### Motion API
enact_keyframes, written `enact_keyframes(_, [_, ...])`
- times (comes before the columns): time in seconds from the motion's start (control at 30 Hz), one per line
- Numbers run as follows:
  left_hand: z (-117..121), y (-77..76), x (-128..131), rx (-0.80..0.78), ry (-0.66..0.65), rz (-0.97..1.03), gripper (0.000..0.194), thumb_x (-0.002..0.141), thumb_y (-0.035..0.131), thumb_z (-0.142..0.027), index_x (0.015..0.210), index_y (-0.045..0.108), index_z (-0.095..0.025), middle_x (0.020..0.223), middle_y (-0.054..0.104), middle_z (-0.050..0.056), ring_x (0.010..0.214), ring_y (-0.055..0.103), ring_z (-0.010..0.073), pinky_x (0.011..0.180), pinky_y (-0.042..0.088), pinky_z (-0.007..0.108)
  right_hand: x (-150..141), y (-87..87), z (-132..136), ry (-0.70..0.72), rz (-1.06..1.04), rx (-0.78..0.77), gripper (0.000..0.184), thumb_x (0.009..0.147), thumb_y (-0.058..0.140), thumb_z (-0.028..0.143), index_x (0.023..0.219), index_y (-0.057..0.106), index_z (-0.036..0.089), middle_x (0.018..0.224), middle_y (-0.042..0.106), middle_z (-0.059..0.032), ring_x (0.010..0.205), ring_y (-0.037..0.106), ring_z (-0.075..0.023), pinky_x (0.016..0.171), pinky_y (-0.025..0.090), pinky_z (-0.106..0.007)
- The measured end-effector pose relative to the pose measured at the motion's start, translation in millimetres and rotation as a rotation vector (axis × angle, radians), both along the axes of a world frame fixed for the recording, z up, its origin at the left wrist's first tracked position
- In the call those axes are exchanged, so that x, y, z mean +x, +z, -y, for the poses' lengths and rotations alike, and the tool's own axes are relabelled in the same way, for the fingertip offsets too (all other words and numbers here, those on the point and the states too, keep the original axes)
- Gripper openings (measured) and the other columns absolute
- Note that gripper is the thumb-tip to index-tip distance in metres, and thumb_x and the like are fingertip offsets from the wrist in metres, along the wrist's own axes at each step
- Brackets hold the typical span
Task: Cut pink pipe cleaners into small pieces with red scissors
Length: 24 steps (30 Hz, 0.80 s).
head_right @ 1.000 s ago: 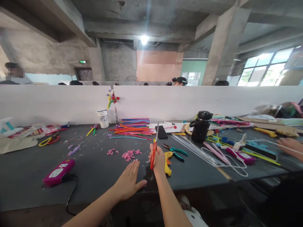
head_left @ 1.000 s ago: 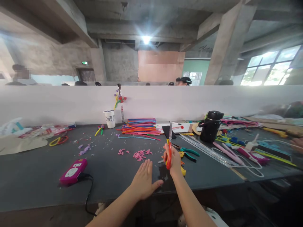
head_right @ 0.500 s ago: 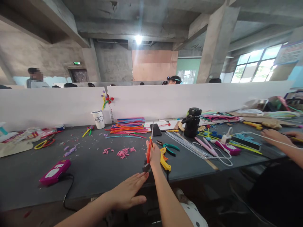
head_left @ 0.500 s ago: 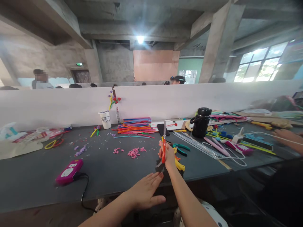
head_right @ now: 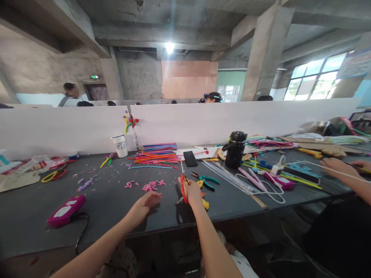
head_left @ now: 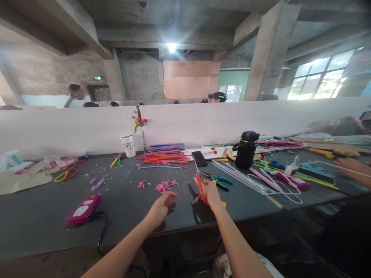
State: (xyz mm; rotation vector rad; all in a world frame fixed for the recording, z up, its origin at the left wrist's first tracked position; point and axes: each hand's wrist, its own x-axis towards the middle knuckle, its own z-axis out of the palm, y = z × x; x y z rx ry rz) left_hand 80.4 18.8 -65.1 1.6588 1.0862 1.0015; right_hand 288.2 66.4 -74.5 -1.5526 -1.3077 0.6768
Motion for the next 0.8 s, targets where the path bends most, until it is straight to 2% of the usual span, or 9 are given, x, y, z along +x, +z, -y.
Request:
enact_keyframes(0.07, [5,0.7,-2,0.108,0.007,-0.106,0.032,0.060,0.047,-0.005,0.084,0.060,-0.022,0.108,0.061,0.005,0.102,0.055,0.0178,0.090,0.038,0.033,-2,5.1,3,0.034,0.086,-0.073,0.030,0.084,0.049,0.031,0.111,0.049,0.016,0.110,0.052,-0.0058,0.091,0.054,-0.0180,0.076,0.046,-0.038])
enact_keyframes(0.1, [6,0.5,-4,0.152,0.021,-0.165,0.031,0.062,0.046,-0.006,0.084,0.061,-0.021,0.103,0.063,0.006,0.101,0.055,0.0182,0.090,0.039,0.034,-4,8.9,5,0.044,0.133,-0.096,0.029,0.085,0.049,0.032,0.109,0.050,0.016,0.108,0.053,-0.0057,0.089,0.055,-0.0180,0.074,0.047,-0.037])
enact_keyframes(0.2, [2,-1.1,-15,0.184,0.099,-0.262,0.034,0.072,0.032,-0.009,0.092,0.058,-0.016,0.086,0.066,0.007,0.071,0.064,0.0164,0.070,0.050,0.035,-10,23.9,14,0.041,0.285,-0.087,0.035,0.084,0.043,0.044,0.086,0.060,0.014,0.079,0.061,-0.0059,0.072,0.058,-0.0195,0.062,0.044,-0.031])
enact_keyframes(0.23, [-1,-1.4,-22,0.194,0.132,-0.280,0.036,0.072,0.030,-0.007,0.094,0.057,-0.016,0.092,0.065,0.008,0.069,0.064,0.0154,0.067,0.050,0.033,-12,29.3,18,0.033,0.339,-0.065,0.037,0.083,0.042,0.047,0.080,0.061,0.015,0.072,0.062,-0.0057,0.070,0.058,-0.0207,0.059,0.041,-0.030])
enact_keyframes(0.3, [-10,-0.7,-37,0.248,0.197,-0.335,0.038,0.065,0.034,-0.003,0.090,0.059,-0.018,0.118,0.054,0.008,0.091,0.060,0.0159,0.077,0.047,0.030,-18,38.4,24,0.003,0.452,-0.015,0.035,0.078,0.046,0.049,0.077,0.061,0.017,0.070,0.062,-0.0073,0.074,0.058,-0.0240,0.060,0.037,-0.030])
enact_keyframes(0.33, [-15,0.5,-45,0.288,0.234,-0.399,0.037,0.064,0.036,-0.003,0.088,0.060,-0.019,0.120,0.052,0.007,0.100,0.055,0.0167,0.081,0.044,0.029,-20,41.6,27,-0.006,0.500,0.001,0.036,0.076,0.047,0.050,0.075,0.061,0.017,0.070,0.062,-0.0080,0.075,0.058,-0.0249,0.060,0.035,-0.030])
enact_keyframes(0.47, [-35,8.4,-69,0.343,0.319,-0.601,0.026,0.074,0.039,-0.013,0.088,0.061,-0.017,0.093,0.063,0.007,0.090,0.057,0.0190,0.080,0.043,0.031,-27,45.6,30,-0.010,0.624,0.025,0.039,0.077,0.044,0.053,0.075,0.061,0.018,0.069,0.063,-0.0096,0.071,0.058,-0.0239,0.057,0.032,-0.028])
enact_keyframes(0.67, [-77,10.6,-76,0.366,0.277,-0.861,0.019,0.080,0.045,-0.016,0.088,0.062,-0.013,0.098,0.059,0.013,0.099,0.052,0.0243,0.087,0.038,0.039,-30,44.3,24,-0.016,0.682,0.036,0.039,0.078,0.042,0.053,0.078,0.060,0.018,0.071,0.064,-0.0091,0.070,0.058,-0.0220,0.056,0.030,-0.027])
enact_keyframes(0.8, [-95,5.7,-74,0.324,0.228,-0.908,0.031,0.081,0.049,-0.027,0.109,0.051,-0.015,0.110,0.054,0.010,0.092,0.055,0.0205,0.076,0.046,0.041,-31,44.9,22,-0.029,0.661,0.035,0.040,0.078,0.042,0.054,0.076,0.060,0.019,0.068,0.063,-0.0083,0.069,0.058,-0.0222,0.057,0.031,-0.027])
